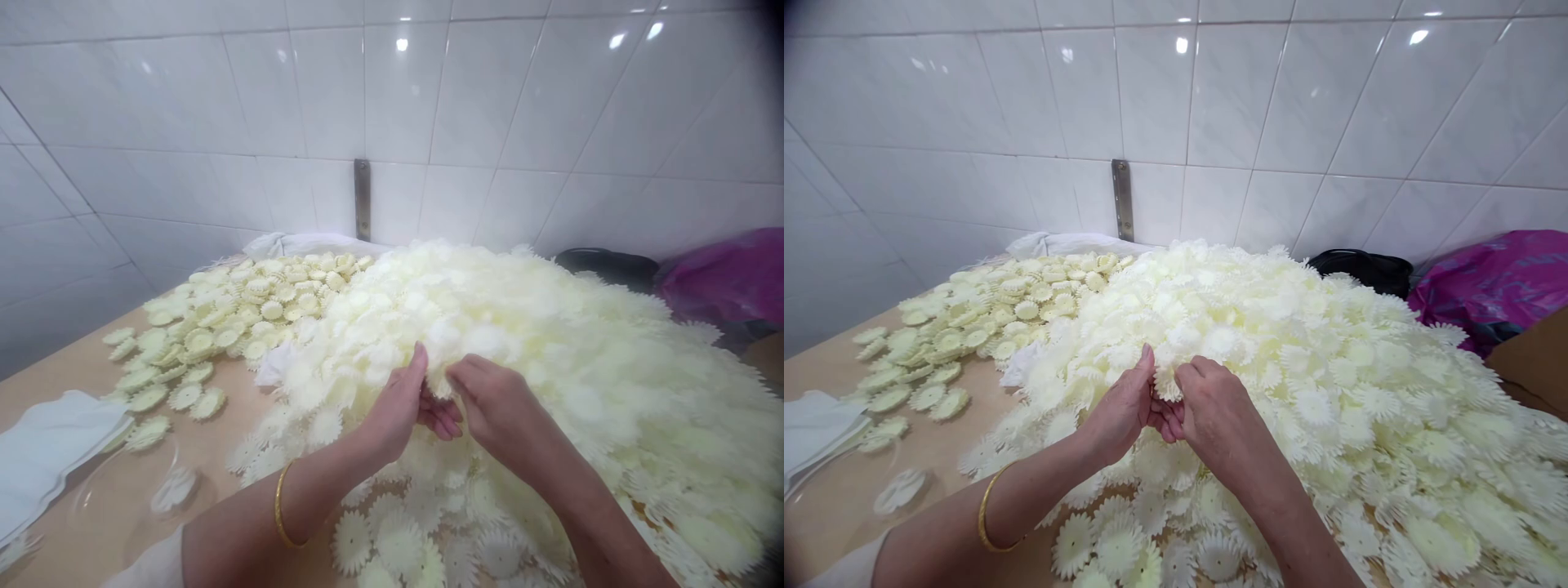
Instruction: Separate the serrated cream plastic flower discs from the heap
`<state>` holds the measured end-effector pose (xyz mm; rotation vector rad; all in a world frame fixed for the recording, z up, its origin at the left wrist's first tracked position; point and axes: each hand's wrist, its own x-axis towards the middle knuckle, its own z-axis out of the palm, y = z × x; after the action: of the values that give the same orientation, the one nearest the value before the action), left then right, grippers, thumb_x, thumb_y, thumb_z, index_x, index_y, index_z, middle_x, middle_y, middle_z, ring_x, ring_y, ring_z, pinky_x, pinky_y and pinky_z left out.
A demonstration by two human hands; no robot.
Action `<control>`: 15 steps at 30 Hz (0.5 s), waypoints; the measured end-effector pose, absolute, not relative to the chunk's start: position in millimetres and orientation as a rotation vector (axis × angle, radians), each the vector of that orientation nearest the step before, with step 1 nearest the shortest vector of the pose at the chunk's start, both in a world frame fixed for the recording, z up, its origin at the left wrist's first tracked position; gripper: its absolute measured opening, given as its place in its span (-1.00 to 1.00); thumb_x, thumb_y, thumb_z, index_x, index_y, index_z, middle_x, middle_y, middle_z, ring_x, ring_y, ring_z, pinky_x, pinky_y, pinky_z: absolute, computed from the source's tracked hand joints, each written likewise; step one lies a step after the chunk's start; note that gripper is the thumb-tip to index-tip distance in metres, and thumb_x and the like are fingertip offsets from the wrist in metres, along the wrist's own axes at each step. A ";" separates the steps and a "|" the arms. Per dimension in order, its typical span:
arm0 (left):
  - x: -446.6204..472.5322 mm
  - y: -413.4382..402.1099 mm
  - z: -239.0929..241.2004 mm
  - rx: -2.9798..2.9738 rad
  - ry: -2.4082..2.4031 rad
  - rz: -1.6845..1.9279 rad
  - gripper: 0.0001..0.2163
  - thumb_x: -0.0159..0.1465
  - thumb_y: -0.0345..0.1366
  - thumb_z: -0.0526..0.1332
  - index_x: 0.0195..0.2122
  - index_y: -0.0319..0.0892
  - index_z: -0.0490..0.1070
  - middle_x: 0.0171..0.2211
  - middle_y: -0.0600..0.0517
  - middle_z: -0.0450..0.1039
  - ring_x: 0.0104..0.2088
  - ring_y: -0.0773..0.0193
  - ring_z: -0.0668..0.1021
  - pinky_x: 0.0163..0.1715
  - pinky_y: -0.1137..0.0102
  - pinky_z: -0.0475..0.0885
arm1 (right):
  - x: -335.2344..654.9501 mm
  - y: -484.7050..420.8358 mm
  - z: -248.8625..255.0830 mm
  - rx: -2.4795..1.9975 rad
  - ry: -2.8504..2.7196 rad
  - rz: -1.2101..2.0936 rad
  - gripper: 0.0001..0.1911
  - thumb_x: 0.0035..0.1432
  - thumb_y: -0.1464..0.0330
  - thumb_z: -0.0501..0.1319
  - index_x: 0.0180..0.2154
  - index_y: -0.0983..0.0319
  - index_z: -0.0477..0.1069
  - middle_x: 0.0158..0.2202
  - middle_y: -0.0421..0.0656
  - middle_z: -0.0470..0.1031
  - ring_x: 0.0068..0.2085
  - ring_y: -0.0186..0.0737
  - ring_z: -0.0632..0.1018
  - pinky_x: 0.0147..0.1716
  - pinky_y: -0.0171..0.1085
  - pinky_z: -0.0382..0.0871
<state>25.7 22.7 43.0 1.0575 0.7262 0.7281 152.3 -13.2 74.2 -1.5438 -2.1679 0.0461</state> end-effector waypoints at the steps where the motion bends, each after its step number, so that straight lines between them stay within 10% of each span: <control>1: 25.7 22.6 43.6 1.063 0.711 0.726 -0.45 0.13 0.15 -0.08 -0.56 -0.30 0.31 -0.65 -0.03 0.35 -0.66 0.33 0.44 -0.58 0.40 0.37 | 152.0 -12.5 73.3 -1.552 -2.175 0.036 -0.79 0.05 0.59 -0.03 -0.55 0.28 0.23 -0.53 -0.17 0.28 -0.54 -0.35 0.31 -0.59 -0.38 0.14; 15: 22.0 26.1 48.5 1.008 0.634 0.659 -0.46 0.12 0.13 -0.02 -0.51 -0.34 0.37 -0.62 -0.05 0.38 -0.59 0.34 0.46 -0.49 0.41 0.38 | 156.7 -12.9 75.2 -1.513 -2.219 0.080 -0.81 0.10 0.54 0.00 -0.52 0.26 0.24 -0.49 -0.16 0.28 -0.50 -0.34 0.31 -0.54 -0.36 0.19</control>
<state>22.0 26.1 48.5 1.0076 0.6344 0.6585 156.7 -12.9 75.2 -1.5128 -2.2191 0.0800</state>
